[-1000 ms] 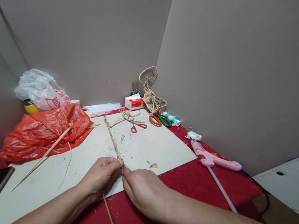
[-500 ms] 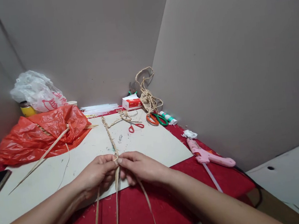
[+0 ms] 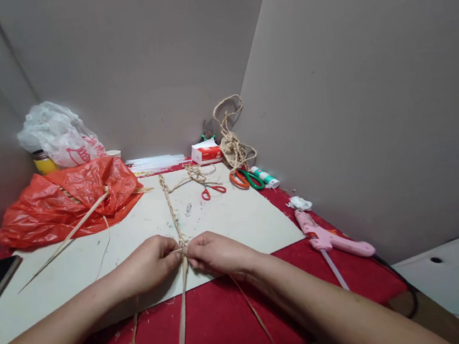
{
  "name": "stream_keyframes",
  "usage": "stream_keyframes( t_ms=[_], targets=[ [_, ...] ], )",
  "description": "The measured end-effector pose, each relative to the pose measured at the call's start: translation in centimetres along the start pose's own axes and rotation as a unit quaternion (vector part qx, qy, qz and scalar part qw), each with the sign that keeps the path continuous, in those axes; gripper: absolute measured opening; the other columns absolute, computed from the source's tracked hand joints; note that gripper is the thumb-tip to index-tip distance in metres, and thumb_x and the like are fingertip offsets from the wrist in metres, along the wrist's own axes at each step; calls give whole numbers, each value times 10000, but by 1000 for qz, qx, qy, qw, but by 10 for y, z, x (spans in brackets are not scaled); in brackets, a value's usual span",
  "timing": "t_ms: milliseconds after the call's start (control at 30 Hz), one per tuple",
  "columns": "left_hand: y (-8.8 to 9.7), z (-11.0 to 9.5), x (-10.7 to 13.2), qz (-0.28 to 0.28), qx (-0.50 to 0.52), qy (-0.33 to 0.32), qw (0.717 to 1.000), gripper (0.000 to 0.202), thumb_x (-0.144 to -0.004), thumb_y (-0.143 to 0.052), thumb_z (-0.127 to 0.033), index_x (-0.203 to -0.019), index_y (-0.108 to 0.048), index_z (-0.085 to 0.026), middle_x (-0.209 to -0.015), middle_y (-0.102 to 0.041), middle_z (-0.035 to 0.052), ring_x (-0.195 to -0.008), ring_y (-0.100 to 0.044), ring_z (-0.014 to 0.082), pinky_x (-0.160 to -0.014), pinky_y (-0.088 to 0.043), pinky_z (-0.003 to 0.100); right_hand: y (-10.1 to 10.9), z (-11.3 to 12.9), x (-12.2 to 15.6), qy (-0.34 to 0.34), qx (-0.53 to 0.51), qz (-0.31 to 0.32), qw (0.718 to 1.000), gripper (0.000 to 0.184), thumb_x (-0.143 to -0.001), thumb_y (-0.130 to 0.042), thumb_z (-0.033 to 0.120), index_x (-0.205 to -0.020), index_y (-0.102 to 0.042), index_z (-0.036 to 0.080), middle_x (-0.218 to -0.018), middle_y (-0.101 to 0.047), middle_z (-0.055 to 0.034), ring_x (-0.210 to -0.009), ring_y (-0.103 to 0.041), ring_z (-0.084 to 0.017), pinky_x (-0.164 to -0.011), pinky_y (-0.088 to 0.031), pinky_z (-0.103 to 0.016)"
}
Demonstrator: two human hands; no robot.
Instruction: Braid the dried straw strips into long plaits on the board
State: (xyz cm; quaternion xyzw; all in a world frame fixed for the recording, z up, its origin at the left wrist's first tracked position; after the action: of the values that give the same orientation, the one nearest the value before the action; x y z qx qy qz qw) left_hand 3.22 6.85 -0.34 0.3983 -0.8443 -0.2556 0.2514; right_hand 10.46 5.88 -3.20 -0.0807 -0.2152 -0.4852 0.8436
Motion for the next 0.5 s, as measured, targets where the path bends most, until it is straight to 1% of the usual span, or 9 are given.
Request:
stream_keyframes(
  t_ms=[67, 133, 200, 267, 300, 333, 433, 500],
  targets=[
    [6, -5, 6, -29, -92, 11, 995, 309, -823, -391, -363, -683, -577, -159, -668, -602, 18, -613, -501, 142, -570, -341, 234, -1, -3, 0, -1, -21, -21, 1000, 277, -802, -406, 151, -542, -501, 140, -332, -332, 80, -273, -196, -29, -314, -115, -192],
    [6, -13, 12, -39, -151, 13, 988, 342, -853, -326, -357, -697, -570, -175, -679, -609, 33, -596, -511, 150, -550, -329, 242, -4, -6, 2, 0, -55, -28, 998, 283, -811, -400, 172, -556, -520, 142, -311, -310, 82, -266, -171, -39, -304, -95, -201],
    [4, -22, 18, -40, -210, 15, 977, 366, -873, -276, -354, -750, -576, -185, -689, -615, 53, -586, -528, 168, -532, -319, 254, -8, -7, 4, -2, -111, -26, 993, 285, -822, -406, 214, -552, -480, 162, -315, -311, 82, -272, -169, -46, -297, -89, -201],
    [0, -28, 23, -43, -277, 24, 960, 315, -862, -286, -289, -850, -582, -180, -689, -620, 72, -593, -552, 196, -528, -316, 267, -13, -10, 5, -16, -172, -19, 985, 288, -823, -418, 240, -542, -398, 183, -337, -315, 85, -285, -167, -46, -300, -85, -193],
    [-4, -29, 25, -40, -309, 27, 950, 287, -839, -310, -232, -916, -580, -171, -692, -624, 81, -606, -566, 210, -533, -320, 274, -15, -12, 6, -24, -195, -16, 980, 292, -820, -423, 242, -539, -363, 187, -348, -310, 87, -291, -160, -42, -303, -80, -188],
    [-9, -30, 27, -32, -335, 28, 941, 292, -803, -339, -176, -978, -572, -155, -695, -629, 89, -624, -578, 224, -542, -327, 280, -17, -12, 7, -28, -208, -14, 978, 288, -815, -428, 239, -541, -357, 187, -357, -301, 91, -297, -150, -39, -307, -75, -184],
    [-30, -31, 33, -6, -384, 25, 923, 395, -724, -378, -77, -1077, -554, -107, -710, -639, 112, -651, -597, 240, -566, -347, 288, -20, -9, 9, -18, -199, -15, 980, 233, -801, -446, 227, -580, -475, 159, -371, -280, 94, -308, -145, -36, -305, -76, -185],
    [-42, -35, 39, -3, -389, 10, 921, 386, -729, -372, -71, -1056, -575, -106, -714, -644, 122, -610, -589, 232, -550, -344, 288, -20, -8, 10, -13, -190, -11, 982, 192, -793, -462, 219, -645, -551, 137, -378, -276, 95, -316, -145, -36, -306, -75, -185]
  ],
)
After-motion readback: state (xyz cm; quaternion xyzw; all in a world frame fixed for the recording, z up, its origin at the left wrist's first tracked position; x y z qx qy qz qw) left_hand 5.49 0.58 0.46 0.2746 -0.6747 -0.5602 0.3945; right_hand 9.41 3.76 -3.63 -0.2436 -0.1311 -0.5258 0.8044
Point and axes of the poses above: each hand's wrist, its own x-axis away from the middle knuckle, its own y-axis out of the back of the hand, z = x × y, the point moved 10 cm from there along -x, towards the middle knuckle
